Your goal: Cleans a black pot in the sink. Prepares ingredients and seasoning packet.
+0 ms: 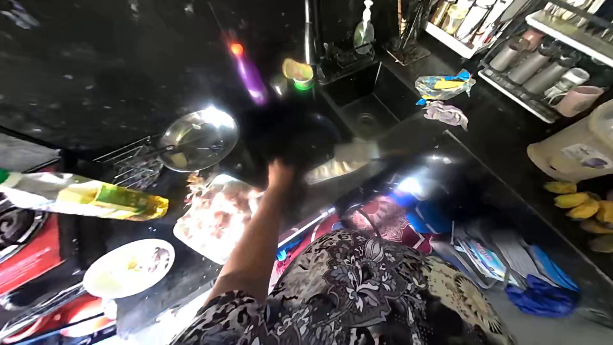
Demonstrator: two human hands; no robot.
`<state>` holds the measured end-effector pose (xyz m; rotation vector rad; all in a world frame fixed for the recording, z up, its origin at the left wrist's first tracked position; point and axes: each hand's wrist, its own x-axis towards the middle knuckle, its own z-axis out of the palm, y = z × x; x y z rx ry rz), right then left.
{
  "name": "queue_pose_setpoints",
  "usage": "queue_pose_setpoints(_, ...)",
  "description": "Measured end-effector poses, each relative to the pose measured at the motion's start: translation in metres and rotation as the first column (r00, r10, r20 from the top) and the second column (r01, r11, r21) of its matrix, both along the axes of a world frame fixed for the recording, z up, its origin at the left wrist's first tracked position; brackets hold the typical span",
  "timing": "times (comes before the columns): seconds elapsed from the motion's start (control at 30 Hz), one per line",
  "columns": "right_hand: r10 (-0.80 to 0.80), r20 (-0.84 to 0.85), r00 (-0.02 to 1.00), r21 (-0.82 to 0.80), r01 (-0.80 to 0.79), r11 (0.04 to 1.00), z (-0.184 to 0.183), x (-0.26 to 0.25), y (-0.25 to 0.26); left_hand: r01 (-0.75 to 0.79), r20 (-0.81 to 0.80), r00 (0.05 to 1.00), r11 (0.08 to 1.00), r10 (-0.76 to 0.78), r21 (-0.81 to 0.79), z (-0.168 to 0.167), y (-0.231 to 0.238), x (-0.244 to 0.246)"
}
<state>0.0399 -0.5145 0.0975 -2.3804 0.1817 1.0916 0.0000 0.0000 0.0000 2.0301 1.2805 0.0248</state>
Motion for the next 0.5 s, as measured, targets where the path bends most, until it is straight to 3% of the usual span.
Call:
queue_pose_setpoints(0.03, 0.048, 0.064, 0.997, 0.024, -0.049, 0.998, -0.039, 0.024, -0.003, -0.071, -0.006, 0.997, 0.997, 0.071, -0.032, -0.011, 0.014, 0.014)
queue_pose_setpoints(0.1, 0.262, 0.049, 0.964, -0.001, -0.263, 0.965, -0.085, 0.085, 0.004, -0.187, -0.042, 0.982, 0.98, 0.184, -0.074, -0.038, 0.036, 0.035)
queue_pose_setpoints(0.13, 0.405, 0.177, 0.897, -0.003, -0.411, 0.912, -0.11, 0.11, 0.003, -0.236, -0.05, 0.971, 0.967, 0.233, -0.094, -0.054, 0.043, 0.04)
queue_pose_setpoints(0.17, 0.447, 0.405, 0.798, 0.003, -0.49, 0.872, -0.142, 0.136, 0.003, -0.289, -0.04, 0.957, 0.949, 0.286, -0.129, -0.066, 0.049, 0.047)
queue_pose_setpoints(0.2, 0.463, 0.448, 0.765, 0.008, -0.521, 0.853, -0.148, 0.165, 0.019, -0.341, -0.025, 0.939, 0.924, 0.342, -0.172, -0.073, 0.054, 0.054)
queue_pose_setpoints(0.33, 0.58, 0.532, 0.617, -0.032, -0.669, 0.742, -0.116, 0.238, 0.108, -0.477, 0.034, 0.854, 0.808, 0.519, -0.347, -0.094, 0.064, 0.059)
queue_pose_setpoints(0.5, 0.686, 0.57, 0.452, -0.018, -0.828, 0.561, -0.11, 0.279, 0.19, -0.562, 0.048, 0.764, 0.7, 0.643, -0.439, -0.087, 0.057, 0.048)
